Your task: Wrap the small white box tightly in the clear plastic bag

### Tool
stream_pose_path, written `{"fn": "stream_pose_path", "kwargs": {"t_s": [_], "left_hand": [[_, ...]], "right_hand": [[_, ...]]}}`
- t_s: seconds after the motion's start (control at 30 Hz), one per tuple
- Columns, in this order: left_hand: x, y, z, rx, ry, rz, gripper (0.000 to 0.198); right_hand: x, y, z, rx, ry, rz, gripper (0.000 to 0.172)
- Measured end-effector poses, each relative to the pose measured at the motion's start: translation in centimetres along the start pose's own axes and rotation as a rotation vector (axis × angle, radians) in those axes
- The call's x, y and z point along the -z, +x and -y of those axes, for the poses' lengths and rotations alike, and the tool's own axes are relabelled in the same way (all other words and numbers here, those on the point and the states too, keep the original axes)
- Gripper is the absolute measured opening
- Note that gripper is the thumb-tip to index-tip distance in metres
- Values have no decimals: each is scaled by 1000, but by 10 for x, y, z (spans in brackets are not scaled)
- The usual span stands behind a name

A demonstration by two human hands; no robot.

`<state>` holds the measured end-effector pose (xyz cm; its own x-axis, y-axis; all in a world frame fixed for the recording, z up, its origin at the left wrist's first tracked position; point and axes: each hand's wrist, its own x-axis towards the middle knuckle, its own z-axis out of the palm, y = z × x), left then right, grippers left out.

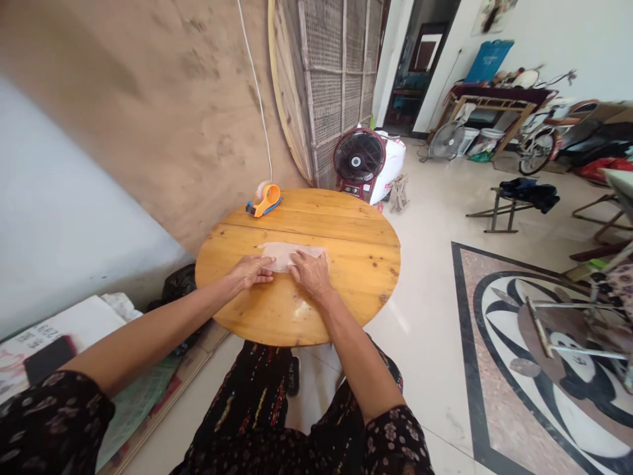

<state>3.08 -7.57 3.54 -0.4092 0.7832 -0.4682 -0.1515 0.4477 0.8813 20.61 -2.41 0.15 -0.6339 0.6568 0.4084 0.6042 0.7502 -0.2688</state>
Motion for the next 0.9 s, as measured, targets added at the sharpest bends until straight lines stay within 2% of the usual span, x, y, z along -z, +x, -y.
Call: {"fn": "stream_pose_path", "kwargs": {"t_s": [0.13,0.27,0.5,0.6,0.9], "left_hand": [[-8,13,-2,6,27,-10,15],[-8,16,-1,-9,52,3,16],[21,5,5,-61,91,25,9],[27,2,5,-107,105,20,9],[13,0,-1,-156,51,76,5]], "right_hand": [[-1,1,-1,7,-23,-4,33],[0,3,3,-15,-30,23,32],[5,10,30,56,-54,124,27],[6,16,36,78,-77,149,25],[6,21,34,108,-114,175,24]]}}
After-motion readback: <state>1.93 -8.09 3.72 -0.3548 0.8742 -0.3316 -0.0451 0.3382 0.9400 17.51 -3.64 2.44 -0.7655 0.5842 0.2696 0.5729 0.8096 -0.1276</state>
